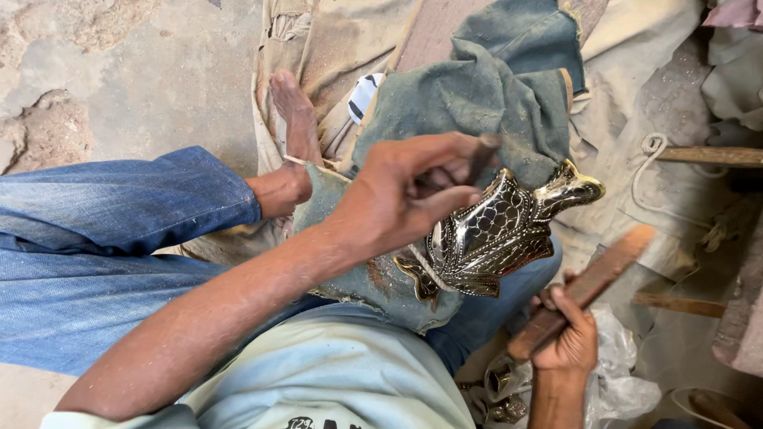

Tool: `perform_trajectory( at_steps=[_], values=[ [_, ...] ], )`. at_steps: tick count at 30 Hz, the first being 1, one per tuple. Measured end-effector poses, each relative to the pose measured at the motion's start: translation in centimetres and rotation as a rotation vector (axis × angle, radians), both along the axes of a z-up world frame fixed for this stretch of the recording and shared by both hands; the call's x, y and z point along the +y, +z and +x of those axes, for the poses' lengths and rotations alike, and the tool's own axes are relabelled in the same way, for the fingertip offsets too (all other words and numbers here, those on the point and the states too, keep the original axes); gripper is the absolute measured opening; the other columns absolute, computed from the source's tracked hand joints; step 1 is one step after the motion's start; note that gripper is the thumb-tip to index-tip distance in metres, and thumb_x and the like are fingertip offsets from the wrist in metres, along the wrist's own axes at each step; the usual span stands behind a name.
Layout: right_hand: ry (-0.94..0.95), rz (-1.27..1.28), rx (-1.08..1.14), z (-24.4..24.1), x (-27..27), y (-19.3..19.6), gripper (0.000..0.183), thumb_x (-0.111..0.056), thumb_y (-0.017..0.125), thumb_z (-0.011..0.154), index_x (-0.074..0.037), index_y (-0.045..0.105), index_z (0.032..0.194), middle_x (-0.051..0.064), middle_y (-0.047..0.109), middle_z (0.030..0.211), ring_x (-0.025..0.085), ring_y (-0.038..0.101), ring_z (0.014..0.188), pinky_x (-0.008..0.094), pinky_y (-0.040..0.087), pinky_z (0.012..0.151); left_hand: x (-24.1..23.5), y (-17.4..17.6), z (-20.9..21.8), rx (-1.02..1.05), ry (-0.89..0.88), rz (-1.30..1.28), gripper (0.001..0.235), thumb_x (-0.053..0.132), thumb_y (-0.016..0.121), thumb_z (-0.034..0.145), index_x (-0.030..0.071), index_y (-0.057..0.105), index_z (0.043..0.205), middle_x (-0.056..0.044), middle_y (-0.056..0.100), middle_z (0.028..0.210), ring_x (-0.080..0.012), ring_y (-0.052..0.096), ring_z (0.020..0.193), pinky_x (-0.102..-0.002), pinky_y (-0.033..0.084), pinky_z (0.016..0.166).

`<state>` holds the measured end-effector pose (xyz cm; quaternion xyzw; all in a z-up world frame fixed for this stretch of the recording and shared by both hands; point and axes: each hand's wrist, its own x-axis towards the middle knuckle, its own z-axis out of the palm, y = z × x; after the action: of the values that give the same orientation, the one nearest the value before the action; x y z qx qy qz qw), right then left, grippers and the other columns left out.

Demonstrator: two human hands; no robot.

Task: The person sits on the floor and uses a hammer and chisel to shape a silver-colored metal object resting on a cloth on their lap. They repeatedly strike the chisel to refine the object's surface and edges.

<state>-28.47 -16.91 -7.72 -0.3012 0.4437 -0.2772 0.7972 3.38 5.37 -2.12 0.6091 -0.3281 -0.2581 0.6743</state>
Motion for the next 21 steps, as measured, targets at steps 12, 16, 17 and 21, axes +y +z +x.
perform_trajectory(
  at_steps=[12, 16, 17, 21],
  values=[
    [0.592, -0.891, 0.420, 6.3, -2.7, 14.6, 0.046, 0.021, 0.074, 0.088, 0.001, 0.049, 0.121, 0.011, 0.061, 0.102, 0.018, 0.063, 0.100, 0.035, 0.059, 0.095, -2.1, -0.7, 1.5, -0.141, -0.138, -0.022, 0.052, 0.015, 0.078, 0.094, 0.010, 0.057, 0.141, -0.002, 0.075, 0.082, -0.0112, 0.073, 0.069, -0.029, 0.059, 0.066],
    [0.742, -1.026, 0.652, 8.8, -6.6, 15.2, 0.043, 0.008, 0.069, 0.092, -0.006, 0.050, 0.129, 0.003, 0.062, 0.100, 0.012, 0.062, 0.082, 0.030, 0.055, 0.073, -2.3, -0.5, 2.1, -0.226, -0.137, -0.080, 0.053, 0.016, 0.078, 0.093, 0.010, 0.056, 0.141, -0.003, 0.077, 0.087, -0.0193, 0.076, 0.076, -0.035, 0.059, 0.071],
    [0.757, -1.043, 0.694, 9.3, -7.4, 15.2, 0.043, 0.004, 0.068, 0.094, -0.009, 0.050, 0.132, 0.001, 0.063, 0.100, 0.010, 0.062, 0.075, 0.029, 0.054, 0.065, -2.3, -0.6, 2.1, -0.230, -0.138, -0.101, 0.054, 0.016, 0.078, 0.093, 0.009, 0.056, 0.141, -0.003, 0.077, 0.090, -0.0214, 0.077, 0.078, -0.036, 0.059, 0.073],
    [0.828, -1.089, 0.875, 9.8, -9.1, 15.2, 0.042, 0.001, 0.069, 0.094, -0.008, 0.051, 0.130, 0.002, 0.063, 0.099, 0.011, 0.062, 0.075, 0.029, 0.055, 0.065, -2.0, -0.7, 2.0, -0.225, -0.155, -0.093, 0.051, 0.017, 0.079, 0.090, 0.009, 0.058, 0.137, -0.008, 0.076, 0.093, -0.0256, 0.077, 0.084, -0.039, 0.059, 0.075]
  ],
)
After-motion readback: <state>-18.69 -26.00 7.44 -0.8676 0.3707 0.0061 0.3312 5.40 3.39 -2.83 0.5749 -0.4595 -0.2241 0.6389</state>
